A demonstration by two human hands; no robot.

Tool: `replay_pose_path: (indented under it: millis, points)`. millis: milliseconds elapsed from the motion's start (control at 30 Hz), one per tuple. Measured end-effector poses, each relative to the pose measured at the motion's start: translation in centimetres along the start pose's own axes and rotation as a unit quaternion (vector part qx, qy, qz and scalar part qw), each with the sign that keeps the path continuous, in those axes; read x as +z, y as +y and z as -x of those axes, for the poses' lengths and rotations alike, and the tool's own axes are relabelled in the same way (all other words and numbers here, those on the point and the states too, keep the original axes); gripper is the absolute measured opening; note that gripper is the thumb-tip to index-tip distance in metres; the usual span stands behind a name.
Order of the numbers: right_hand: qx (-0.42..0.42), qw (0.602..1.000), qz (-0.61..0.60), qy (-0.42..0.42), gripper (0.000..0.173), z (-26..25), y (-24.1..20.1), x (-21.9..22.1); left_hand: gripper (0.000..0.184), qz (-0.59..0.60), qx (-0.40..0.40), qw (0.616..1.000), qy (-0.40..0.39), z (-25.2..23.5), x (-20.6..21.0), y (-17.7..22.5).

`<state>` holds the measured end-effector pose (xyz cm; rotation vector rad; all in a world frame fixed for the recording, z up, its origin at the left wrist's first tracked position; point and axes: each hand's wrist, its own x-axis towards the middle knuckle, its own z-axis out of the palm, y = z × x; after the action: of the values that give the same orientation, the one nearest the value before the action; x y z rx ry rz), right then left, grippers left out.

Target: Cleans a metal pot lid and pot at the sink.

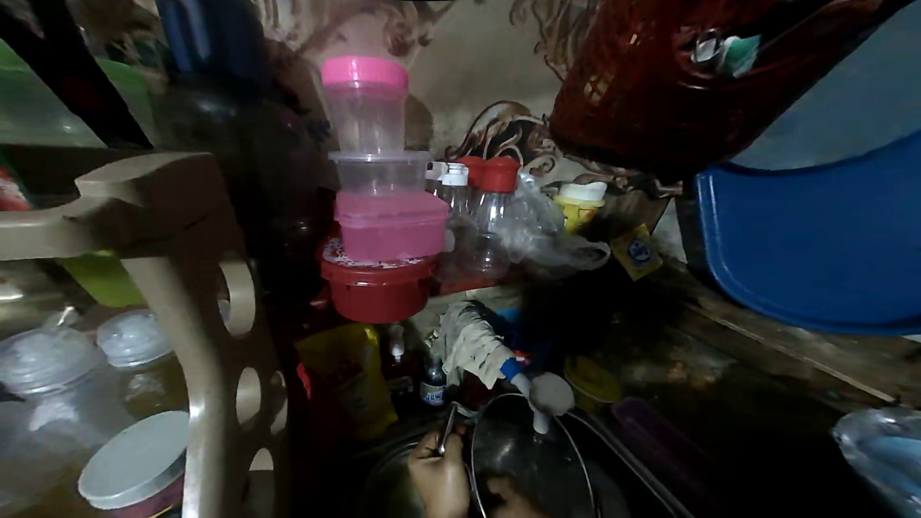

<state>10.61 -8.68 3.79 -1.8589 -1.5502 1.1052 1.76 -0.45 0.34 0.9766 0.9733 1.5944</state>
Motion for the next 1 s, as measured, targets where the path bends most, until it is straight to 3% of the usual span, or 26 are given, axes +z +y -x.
replay_pose_path:
  millis: [67,133,200,267,367,467,533,667,767,900,1000]
  points:
    - [-0.030,0.997,-0.014,0.064,0.023,-1.8,-0.9,0.4,0.018,0.003,-0.018,1.000,-0.004,0.0,-0.2,0.1]
    - [-0.035,0.989,0.091,0.113,0.031,-3.7,-1.5,0.0,0.016,0.009,-0.035,0.999,-0.009,0.2,-0.3,0.4]
    - [0.017,0.952,0.257,0.164,0.030,-5.5,-1.0,0.0,0.017,0.006,-0.036,0.999,-0.003,0.3,-0.5,0.4]
    - [0.106,0.918,0.348,0.158,0.031,-6.1,-0.3,-0.3,0.018,-0.006,-0.041,0.999,0.006,0.5,-0.8,0.2]
    - [0.215,0.924,0.314,0.045,0.038,-3.8,-1.6,-1.2,0.017,-0.016,-0.048,0.998,0.026,0.5,-1.0,0.1]
    - [0.164,0.958,0.236,0.000,0.037,-1.6,-2.7,-0.7,0.017,-0.019,-0.047,0.998,0.033,0.3,-0.8,0.0]
    - [0.131,0.968,0.215,0.005,0.036,-2.2,-3.3,-0.4,0.017,-0.012,-0.043,0.999,0.032,0.3,-0.5,0.1]
    - [0.160,0.956,0.243,0.041,0.036,-3.3,-2.5,-0.7,0.024,-0.007,-0.058,0.997,0.046,0.5,-1.2,0.5]
    - [0.199,0.949,0.246,0.010,0.037,-2.0,-2.4,-1.2,0.024,-0.014,-0.053,0.997,0.049,0.4,-1.3,0.3]
    - [0.142,0.970,0.195,-0.037,0.034,-0.2,-5.8,-1.1,0.025,-0.012,-0.038,0.999,0.034,0.2,-0.7,0.2]
    - [0.079,0.968,0.230,0.060,0.034,-2.4,-3.7,0.0,0.024,-0.009,-0.033,0.999,0.023,0.5,-0.8,0.5]
